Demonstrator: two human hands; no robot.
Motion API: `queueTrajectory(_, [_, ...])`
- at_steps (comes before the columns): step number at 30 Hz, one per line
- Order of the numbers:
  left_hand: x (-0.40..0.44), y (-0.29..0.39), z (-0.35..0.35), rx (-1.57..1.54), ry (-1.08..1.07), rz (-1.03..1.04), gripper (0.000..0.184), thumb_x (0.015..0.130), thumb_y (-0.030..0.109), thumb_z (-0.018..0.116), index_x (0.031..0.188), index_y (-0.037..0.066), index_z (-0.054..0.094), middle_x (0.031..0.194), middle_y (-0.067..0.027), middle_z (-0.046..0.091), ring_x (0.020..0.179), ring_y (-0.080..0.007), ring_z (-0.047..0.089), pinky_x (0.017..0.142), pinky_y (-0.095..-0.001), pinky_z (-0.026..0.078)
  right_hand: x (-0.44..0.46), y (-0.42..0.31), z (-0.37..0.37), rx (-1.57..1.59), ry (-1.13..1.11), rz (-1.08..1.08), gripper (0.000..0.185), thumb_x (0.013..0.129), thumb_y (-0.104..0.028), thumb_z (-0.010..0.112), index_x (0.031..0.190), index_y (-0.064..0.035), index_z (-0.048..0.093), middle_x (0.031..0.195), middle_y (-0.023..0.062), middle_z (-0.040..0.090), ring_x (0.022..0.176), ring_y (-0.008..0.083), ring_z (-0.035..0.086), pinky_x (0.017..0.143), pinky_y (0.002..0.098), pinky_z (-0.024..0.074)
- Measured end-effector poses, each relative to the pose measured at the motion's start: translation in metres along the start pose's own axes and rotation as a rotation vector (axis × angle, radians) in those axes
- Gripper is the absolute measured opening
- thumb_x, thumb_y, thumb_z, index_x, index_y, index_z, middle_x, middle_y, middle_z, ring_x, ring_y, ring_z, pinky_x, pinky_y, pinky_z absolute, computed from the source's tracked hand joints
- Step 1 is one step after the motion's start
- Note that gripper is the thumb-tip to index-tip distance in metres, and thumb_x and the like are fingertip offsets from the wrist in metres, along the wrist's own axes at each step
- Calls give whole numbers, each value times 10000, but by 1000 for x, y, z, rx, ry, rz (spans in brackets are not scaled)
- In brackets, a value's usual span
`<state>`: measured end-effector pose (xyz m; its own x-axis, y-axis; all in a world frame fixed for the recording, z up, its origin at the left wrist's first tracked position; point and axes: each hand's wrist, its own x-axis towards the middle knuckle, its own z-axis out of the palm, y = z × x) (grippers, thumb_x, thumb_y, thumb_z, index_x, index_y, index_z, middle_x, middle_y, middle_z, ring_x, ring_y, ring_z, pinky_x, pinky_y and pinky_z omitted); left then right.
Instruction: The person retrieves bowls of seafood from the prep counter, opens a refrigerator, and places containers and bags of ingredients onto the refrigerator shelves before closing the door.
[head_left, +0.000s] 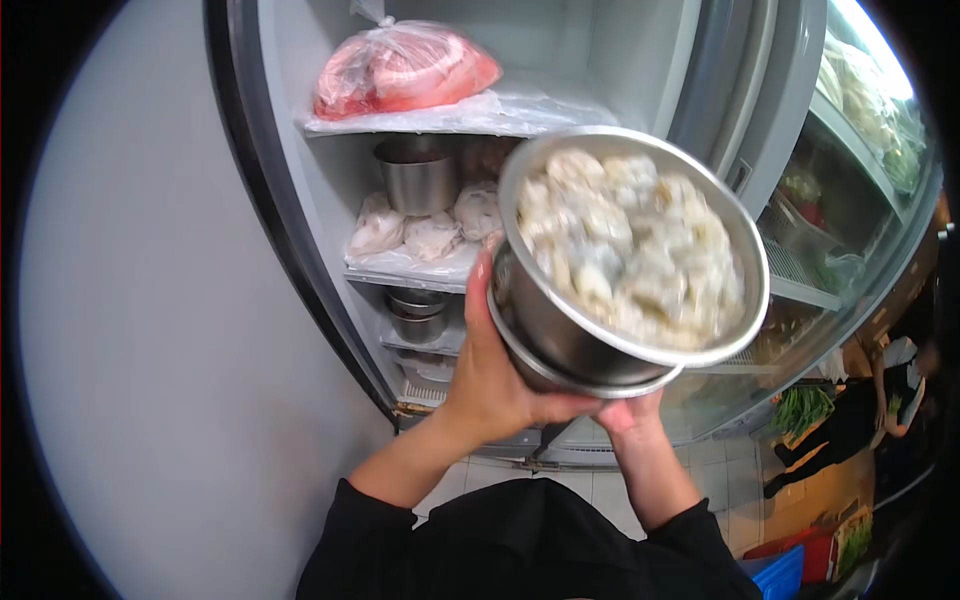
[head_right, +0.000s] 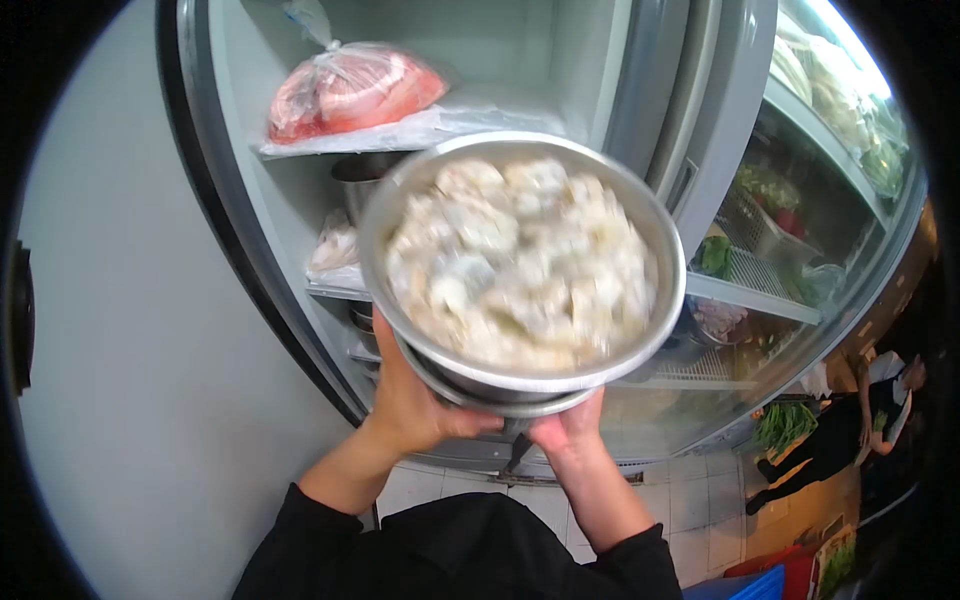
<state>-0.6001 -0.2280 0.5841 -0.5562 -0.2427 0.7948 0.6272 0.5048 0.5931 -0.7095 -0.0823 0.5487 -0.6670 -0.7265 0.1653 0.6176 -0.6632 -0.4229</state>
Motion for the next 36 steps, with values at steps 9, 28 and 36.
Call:
queueTrajectory(9, [157, 35, -48, -112, 218, 204, 1272, 600, 469, 867, 1395, -109, 61, 1284, -253, 427, 1202, -314, 455, 1031, -381, 361, 106, -39, 146, -187, -271, -76, 652, 942, -607, 356, 1348, -103, 434, 1333, 96, 503, 1223, 268, 485, 1053, 470, 371])
queueTrajectory(28, [254, -81, -70, 840, 206, 62, 576, 842, 596, 564, 803, 23, 607, 797, -176, 666, 766, -375, 624, 664, -459, 471, 135, -81, 162, -1652, -241, -1241, 201, 875, -187, 628, 1036, -70, 608, 817, 86, 652, 674, 197, 649, 572, 292, 509])
queueTrajectory(36, [219, -82, -52, 1032, 134, 416, 374, 837, 445, 608, 854, 75, 660, 820, -120, 636, 800, -323, 589, 708, -439, 445, 234, -66, 200, -2539, -215, -1210, 470, 797, -72, 632, 1252, -168, 557, 1016, 146, 609, 886, 320, 631, 734, 419, 519])
